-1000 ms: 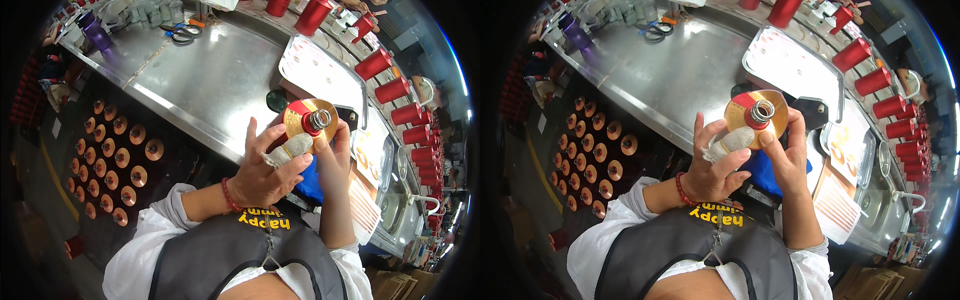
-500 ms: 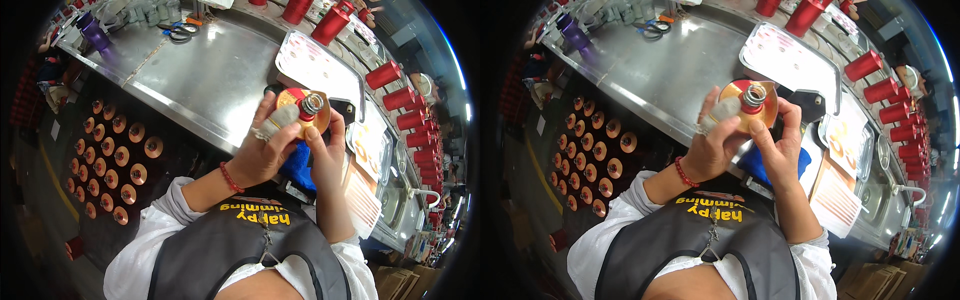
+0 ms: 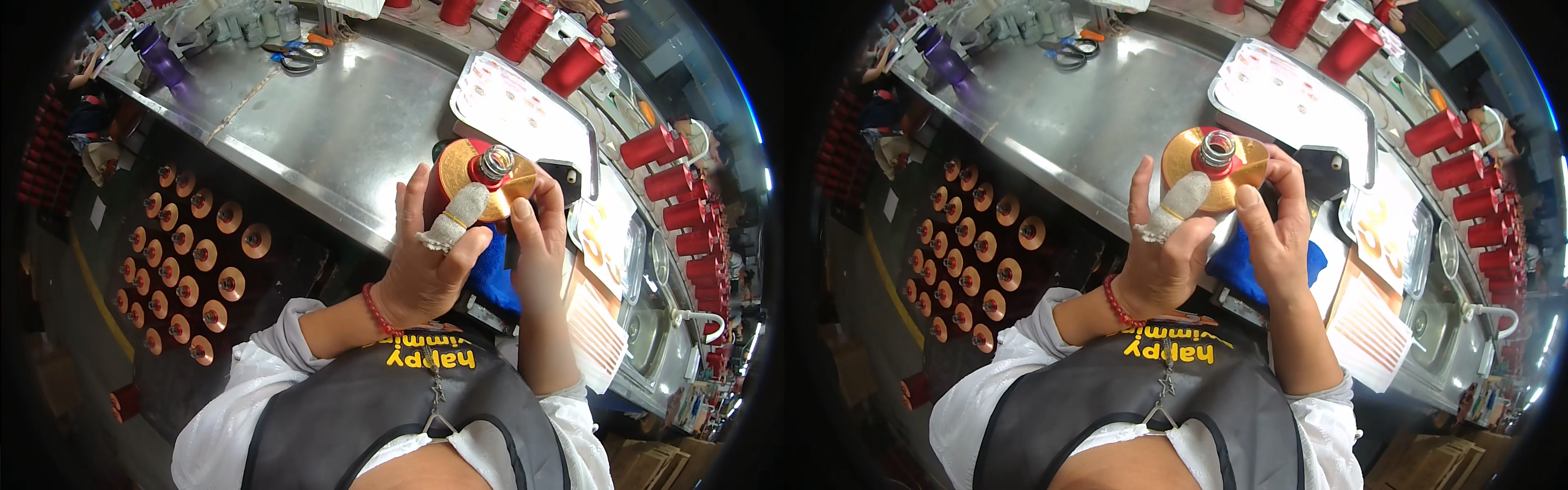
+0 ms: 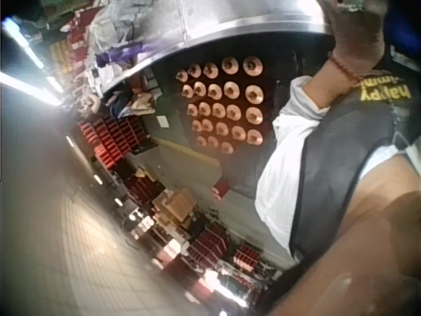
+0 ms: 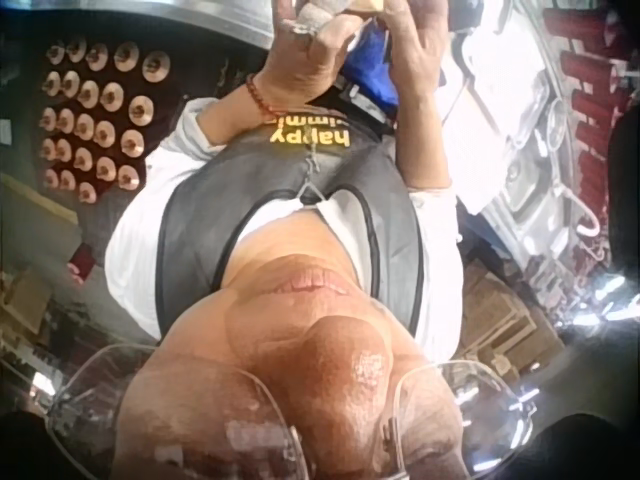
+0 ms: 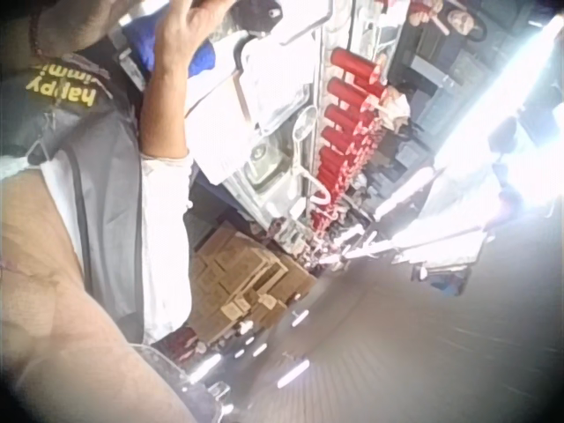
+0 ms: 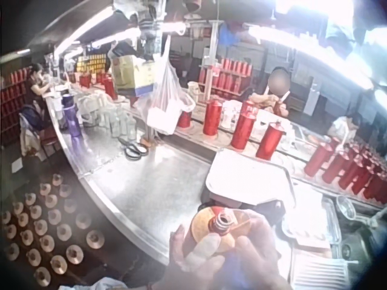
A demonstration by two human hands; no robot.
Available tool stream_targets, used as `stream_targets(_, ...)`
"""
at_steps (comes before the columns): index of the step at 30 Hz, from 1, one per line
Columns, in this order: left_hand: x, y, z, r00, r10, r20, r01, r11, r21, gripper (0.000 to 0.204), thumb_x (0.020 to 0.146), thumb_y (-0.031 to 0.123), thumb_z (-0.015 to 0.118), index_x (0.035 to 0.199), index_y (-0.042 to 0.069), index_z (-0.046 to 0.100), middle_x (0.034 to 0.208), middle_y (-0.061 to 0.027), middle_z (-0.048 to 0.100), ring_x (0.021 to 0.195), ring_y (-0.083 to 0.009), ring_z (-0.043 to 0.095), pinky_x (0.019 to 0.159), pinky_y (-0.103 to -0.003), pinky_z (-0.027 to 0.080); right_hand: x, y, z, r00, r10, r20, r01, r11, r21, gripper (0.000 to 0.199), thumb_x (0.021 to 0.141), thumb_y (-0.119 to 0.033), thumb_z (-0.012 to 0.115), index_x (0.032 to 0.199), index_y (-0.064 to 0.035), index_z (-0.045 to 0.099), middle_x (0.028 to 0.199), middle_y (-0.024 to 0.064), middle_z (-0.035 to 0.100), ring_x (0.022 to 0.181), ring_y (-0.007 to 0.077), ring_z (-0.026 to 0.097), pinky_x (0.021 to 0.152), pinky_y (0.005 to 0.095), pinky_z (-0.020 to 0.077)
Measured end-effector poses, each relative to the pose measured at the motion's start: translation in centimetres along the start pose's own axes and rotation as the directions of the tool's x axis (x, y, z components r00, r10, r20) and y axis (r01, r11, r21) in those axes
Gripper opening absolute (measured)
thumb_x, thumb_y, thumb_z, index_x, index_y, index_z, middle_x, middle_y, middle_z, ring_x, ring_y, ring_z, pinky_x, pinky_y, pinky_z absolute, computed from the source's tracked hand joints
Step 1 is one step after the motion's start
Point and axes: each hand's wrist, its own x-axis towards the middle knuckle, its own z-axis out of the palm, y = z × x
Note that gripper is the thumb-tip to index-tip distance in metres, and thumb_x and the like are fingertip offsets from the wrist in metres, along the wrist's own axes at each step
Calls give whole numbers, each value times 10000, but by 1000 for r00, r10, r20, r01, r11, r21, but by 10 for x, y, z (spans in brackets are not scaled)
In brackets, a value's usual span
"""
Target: The person repeatedly picks red cylindrical containers from a tray, places a circular cardboard piece on the top opening, wipes the surface with a green cloth, applies a printed label to the side, smooths it with a small wooden stick, and returns the container to the tray. The process is repeated for multiple containers.
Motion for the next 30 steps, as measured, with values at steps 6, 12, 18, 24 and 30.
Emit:
stream_targets(6,15,13,-6,994,-74,75,81,993,-89,379,889,104,688,1200,190,489,1412,-338,378,1320,-597,343,1045,-652,381,3,10,-4,1000,-22,22,23,999,-35,257,980,-199,666,1129,-12,572,1101,43,589,1038,88,507,924,260,420)
stream_targets(12,15,2,-6,997,-43,66,54,983,-175,275,937,154,655,1144,90,485,1378,-294,460,1351,-593,331,1113,-626,289,-2,9,-1,994,-97,-44,85,973,-216,250,962,-186,673,1114,-2,600,1047,28,538,994,124,503,963,277,384)
stream_targets(18,9,0,0,999,-21,33,27,980,-196,388,916,68,662,1219,149,434,1396,-344,376,1356,-603,312,1073,-615,379,7,-3,-9,998,23,51,-17,993,-113,328,945,-179,684,1205,-13,573,1077,34,564,1041,131,502,1001,301,374)
stream_targets(24,11,-4,1,1000,0,8,2,978,-209,389,910,79,668,1209,153,432,1376,-341,378,1353,-581,331,1070,-624,377,15,9,-15,994,9,108,-11,1000,17,194,990,-196,656,1083,-61,551,1023,-3,596,961,65,526,882,233,436)
stream_targets(30,0,12,15,997,-60,48,64,993,-95,386,885,130,687,1202,176,471,1400,-344,364,1319,-567,367,1088,-644,333,10,14,-10,998,-28,52,27,999,24,177,1009,-168,620,1116,-43,555,1043,8,602,960,65,530,883,228,441)
